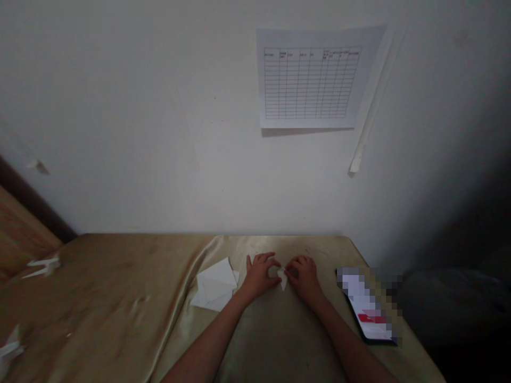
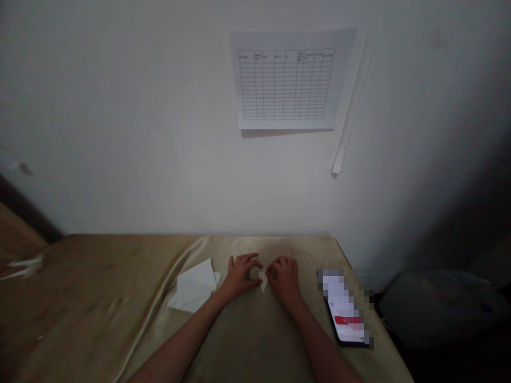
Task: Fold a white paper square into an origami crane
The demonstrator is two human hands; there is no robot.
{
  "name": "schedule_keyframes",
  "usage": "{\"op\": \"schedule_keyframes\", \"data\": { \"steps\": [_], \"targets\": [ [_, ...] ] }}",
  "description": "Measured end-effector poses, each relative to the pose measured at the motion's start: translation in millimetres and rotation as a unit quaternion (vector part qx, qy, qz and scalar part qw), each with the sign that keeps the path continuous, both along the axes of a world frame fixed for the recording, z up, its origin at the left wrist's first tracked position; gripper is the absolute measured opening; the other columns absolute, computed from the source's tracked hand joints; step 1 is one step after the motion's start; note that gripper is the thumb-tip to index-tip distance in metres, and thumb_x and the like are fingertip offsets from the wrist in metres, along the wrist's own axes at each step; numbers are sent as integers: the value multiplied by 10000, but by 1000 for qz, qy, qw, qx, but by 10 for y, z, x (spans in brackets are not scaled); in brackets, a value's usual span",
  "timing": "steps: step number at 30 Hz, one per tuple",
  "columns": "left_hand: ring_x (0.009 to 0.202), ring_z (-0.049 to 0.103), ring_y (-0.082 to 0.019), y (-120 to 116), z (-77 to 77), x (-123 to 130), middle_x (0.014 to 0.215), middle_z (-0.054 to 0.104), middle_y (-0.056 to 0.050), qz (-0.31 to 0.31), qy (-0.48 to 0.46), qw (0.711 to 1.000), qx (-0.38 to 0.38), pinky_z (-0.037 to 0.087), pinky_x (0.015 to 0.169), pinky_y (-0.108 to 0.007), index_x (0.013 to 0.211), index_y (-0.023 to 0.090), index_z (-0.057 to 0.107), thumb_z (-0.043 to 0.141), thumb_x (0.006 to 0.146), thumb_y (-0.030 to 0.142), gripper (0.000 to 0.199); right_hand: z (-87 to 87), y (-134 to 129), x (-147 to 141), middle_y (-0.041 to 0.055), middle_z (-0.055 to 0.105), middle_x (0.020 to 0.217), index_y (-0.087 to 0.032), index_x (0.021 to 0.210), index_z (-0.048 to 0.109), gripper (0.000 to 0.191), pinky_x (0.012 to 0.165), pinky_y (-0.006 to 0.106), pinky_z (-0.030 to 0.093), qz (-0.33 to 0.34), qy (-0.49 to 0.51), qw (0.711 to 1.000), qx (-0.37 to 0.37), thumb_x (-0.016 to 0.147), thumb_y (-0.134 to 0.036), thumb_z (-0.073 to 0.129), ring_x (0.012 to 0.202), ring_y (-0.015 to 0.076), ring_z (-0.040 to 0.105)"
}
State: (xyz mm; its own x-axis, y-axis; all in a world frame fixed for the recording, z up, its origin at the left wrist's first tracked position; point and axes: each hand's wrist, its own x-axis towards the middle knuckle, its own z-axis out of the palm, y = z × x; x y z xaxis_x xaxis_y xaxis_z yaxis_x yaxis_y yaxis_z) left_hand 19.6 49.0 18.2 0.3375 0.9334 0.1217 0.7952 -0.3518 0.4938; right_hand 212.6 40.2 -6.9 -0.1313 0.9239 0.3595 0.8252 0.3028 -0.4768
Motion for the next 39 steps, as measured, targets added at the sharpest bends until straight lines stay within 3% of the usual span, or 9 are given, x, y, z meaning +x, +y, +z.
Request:
{"op": "schedule_keyframes", "data": {
  "steps": [10,25,32,39],
  "targets": [
    [1376,393,-290,-34,25,18,1483,492,27,-1,2,1000,0,42,1136,-730,1001,364,705,759,768,352,240,98,-51,26,25,664,996,-288,903,732,105,1044,425,264,-1,-22,1000,-14,864,-274,635,1064,228,509],
    [1389,354,-316,-53,60,11,1546,413,54,-19,46,999,1,82,1107,-768,959,351,710,742,800,377,164,241,-122,34,0,677,988,-349,858,748,148,1153,584,1,14,-101,995,-4,874,-269,625,1121,230,496],
    [1412,321,-326,-44,74,12,1576,365,73,-22,62,998,-5,74,1095,-785,949,352,708,737,806,387,150,259,-112,28,15,686,1002,-345,856,751,146,1155,599,-1,22,-114,993,-9,864,-268,627,1142,239,482],
    [1413,322,-323,-55,24,13,1593,326,84,-19,47,999,17,63,1103,-780,1041,413,690,749,798,343,259,255,-121,35,4,683,1011,-357,860,745,177,1156,615,-17,25,-116,993,4,864,-237,614,1155,238,479]
  ]
}}
